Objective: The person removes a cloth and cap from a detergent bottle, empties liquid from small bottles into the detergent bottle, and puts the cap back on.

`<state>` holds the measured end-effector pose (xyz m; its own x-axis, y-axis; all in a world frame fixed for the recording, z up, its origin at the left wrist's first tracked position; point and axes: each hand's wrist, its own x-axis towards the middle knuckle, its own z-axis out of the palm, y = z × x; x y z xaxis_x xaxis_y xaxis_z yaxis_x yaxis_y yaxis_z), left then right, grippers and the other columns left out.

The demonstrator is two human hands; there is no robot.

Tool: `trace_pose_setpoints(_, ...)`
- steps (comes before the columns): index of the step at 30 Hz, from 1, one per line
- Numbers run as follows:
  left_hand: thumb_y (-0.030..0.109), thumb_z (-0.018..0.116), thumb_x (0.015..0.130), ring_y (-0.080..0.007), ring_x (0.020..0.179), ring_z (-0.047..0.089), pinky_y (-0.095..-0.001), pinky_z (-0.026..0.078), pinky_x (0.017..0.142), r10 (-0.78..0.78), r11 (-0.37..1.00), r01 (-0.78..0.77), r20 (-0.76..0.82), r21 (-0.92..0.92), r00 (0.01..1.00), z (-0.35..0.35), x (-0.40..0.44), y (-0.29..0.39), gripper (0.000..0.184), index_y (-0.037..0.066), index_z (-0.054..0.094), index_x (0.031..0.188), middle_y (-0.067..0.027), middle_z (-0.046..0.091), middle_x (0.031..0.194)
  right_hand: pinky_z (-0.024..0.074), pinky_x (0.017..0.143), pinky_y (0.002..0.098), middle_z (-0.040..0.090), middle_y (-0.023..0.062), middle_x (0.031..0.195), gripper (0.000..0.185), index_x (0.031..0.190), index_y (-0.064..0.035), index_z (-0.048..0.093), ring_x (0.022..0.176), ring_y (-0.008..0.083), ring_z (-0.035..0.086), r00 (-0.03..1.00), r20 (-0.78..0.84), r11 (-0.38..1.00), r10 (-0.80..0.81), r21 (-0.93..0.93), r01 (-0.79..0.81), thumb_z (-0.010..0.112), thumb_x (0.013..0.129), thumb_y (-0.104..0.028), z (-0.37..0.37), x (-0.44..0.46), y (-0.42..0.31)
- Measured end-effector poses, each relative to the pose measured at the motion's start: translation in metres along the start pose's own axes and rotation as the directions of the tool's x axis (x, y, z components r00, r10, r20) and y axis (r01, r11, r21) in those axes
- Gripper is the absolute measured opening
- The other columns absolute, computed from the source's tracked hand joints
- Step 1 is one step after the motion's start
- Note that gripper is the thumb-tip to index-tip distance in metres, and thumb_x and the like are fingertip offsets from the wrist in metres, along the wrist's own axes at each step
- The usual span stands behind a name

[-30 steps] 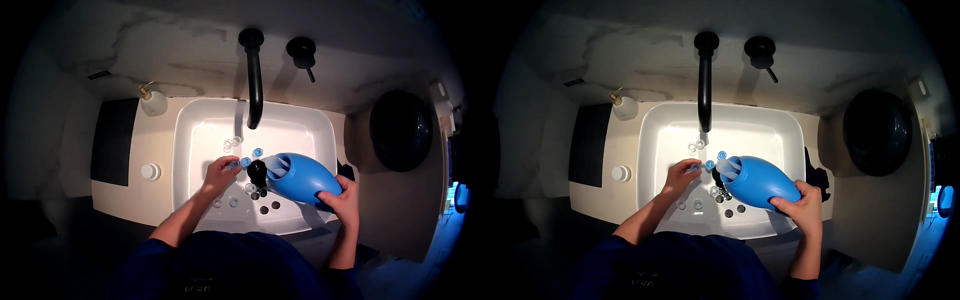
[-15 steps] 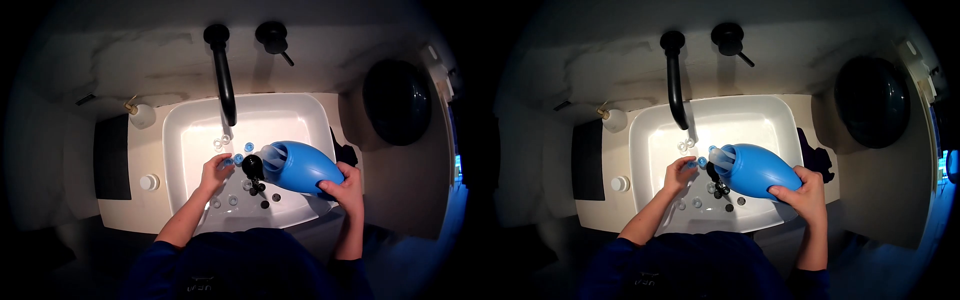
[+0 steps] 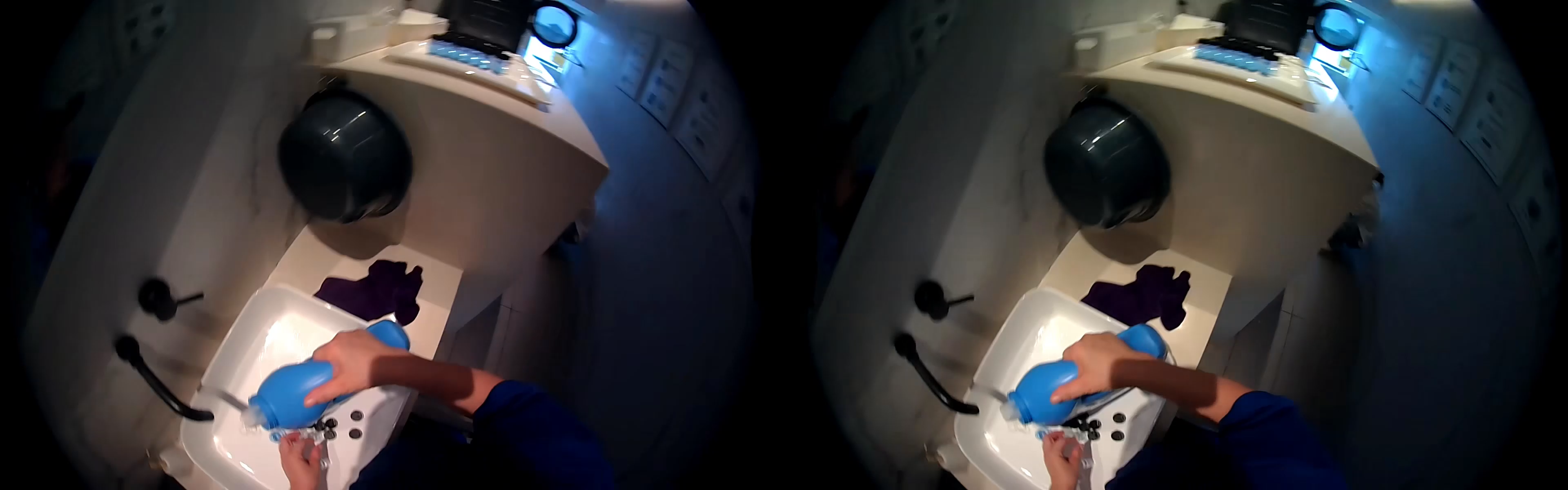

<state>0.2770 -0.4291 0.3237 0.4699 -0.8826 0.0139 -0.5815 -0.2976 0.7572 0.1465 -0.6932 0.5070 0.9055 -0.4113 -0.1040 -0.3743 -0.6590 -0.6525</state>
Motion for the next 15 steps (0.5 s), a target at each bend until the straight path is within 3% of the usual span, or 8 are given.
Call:
trace_pose_setpoints(1,0.007,0.063,0.079,-0.0324,0.104,0.054,-0.0395,0.045,0.089,-0.154,0.984,0.163,0.123,-0.07,0.98,0.001,-0.001,-0.002,0.03,-0.001,0.059,0.108,-0.0207,0.053,0.113,0.0489,0.064,0.0405,0.064,0.019,0.073,0.065,0.083,-0.003,0.068,0.072,0.0357,0.064,0.998,-0.046,0.999,-0.036,0.004,0.036,0.066,0.065,-0.066,-0.001,-0.001,0.003)
trace_pose_setpoints(3,0.007,0.06,0.081,-0.0356,0.103,0.054,-0.0417,0.043,0.091,-0.085,0.995,0.076,0.141,0.067,0.986,0.006,-0.001,-0.022,0.025,-0.002,0.06,0.104,-0.0208,0.054,0.111,0.0485,0.061,0.0411,0.063,0.0185,0.067,0.065,0.075,-0.0019,0.066,0.068,0.0355,0.063,0.996,-0.071,0.998,-0.053,0.028,0.055,0.066,0.064,-0.066,-0.007,-0.004,0.004)
trace_pose_setpoints(4,0.007,0.06,0.081,-0.0353,0.1,0.055,-0.0411,0.045,0.087,-0.251,0.964,0.262,0.185,-0.04,0.95,-0.006,0.007,0.013,0.024,-0.002,0.06,0.103,-0.0212,0.055,0.109,0.0479,0.059,0.0413,0.06,0.018,0.062,0.066,0.069,-0.0007,0.063,0.064,0.0353,0.063,0.989,-0.126,0.995,-0.081,0.04,0.087,0.065,0.064,-0.066,-0.005,-0.005,0.006)
trace_pose_setpoints(9,0.011,0.06,0.082,-0.0311,0.085,0.06,-0.0367,0.049,0.074,-0.281,0.939,0.307,0.169,-0.156,0.945,0.006,0.012,-0.028,0.022,-0.001,0.061,0.1,-0.0182,0.059,0.099,0.0479,0.057,0.0405,0.06,0.0179,0.06,0.066,0.068,0.0003,0.063,0.062,0.0344,0.062,0.986,-0.152,0.996,-0.064,0.058,0.073,0.065,0.064,-0.065,-0.005,-0.004,0.004)
trace_pose_setpoints(11,0.011,0.059,0.082,-0.0306,0.084,0.06,-0.0368,0.049,0.073,0.129,0.97,-0.144,0.086,0.198,0.988,0.007,0.014,-0.037,0.021,-0.001,0.061,0.1,-0.0179,0.059,0.097,0.048,0.057,0.0407,0.06,0.0181,0.06,0.066,0.068,0.0005,0.062,0.063,0.0345,0.062,0.987,-0.143,0.994,-0.071,0.074,0.082,0.064,0.064,-0.065,-0.007,-0.008,0.004)
trace_pose_setpoints(13,0.015,0.061,0.084,-0.0267,0.081,0.061,-0.0353,0.05,0.07,0.195,0.95,-0.211,0.09,0.231,0.977,0.007,0.014,-0.053,0.023,-0.001,0.059,0.101,-0.0159,0.061,0.095,0.0481,0.058,0.041,0.06,0.0183,0.061,0.066,0.068,0.0008,0.062,0.063,0.0346,0.063,0.985,-0.157,0.993,-0.076,0.074,0.088,0.064,0.064,-0.065,-0.006,-0.009,0.005)
trace_pose_setpoints(14,0.016,0.061,0.085,-0.0244,0.08,0.061,-0.034,0.05,0.069,0.009,0.999,-0.006,0.082,-0.039,0.997,0.012,0.012,-0.076,0.024,0.0,0.058,0.102,-0.0146,0.061,0.094,0.0481,0.058,0.0413,0.06,0.0185,0.062,0.067,0.068,0.0012,0.062,0.064,0.0348,0.063,0.985,-0.155,0.994,-0.079,0.068,0.091,0.064,0.065,-0.065,-0.006,-0.009,0.005)
trace_pose_setpoints(15,0.018,0.062,0.086,-0.022,0.079,0.061,-0.0327,0.051,0.067,-0.173,0.932,0.203,0.125,-0.3,0.977,0.014,0.011,-0.091,0.025,0.0,0.058,0.102,-0.0132,0.062,0.093,0.0481,0.058,0.0413,0.06,0.0185,0.062,0.067,0.068,0.0012,0.062,0.064,0.0348,0.063,0.983,-0.166,0.993,-0.08,0.07,0.093,0.064,0.065,-0.065,-0.005,-0.01,0.006)
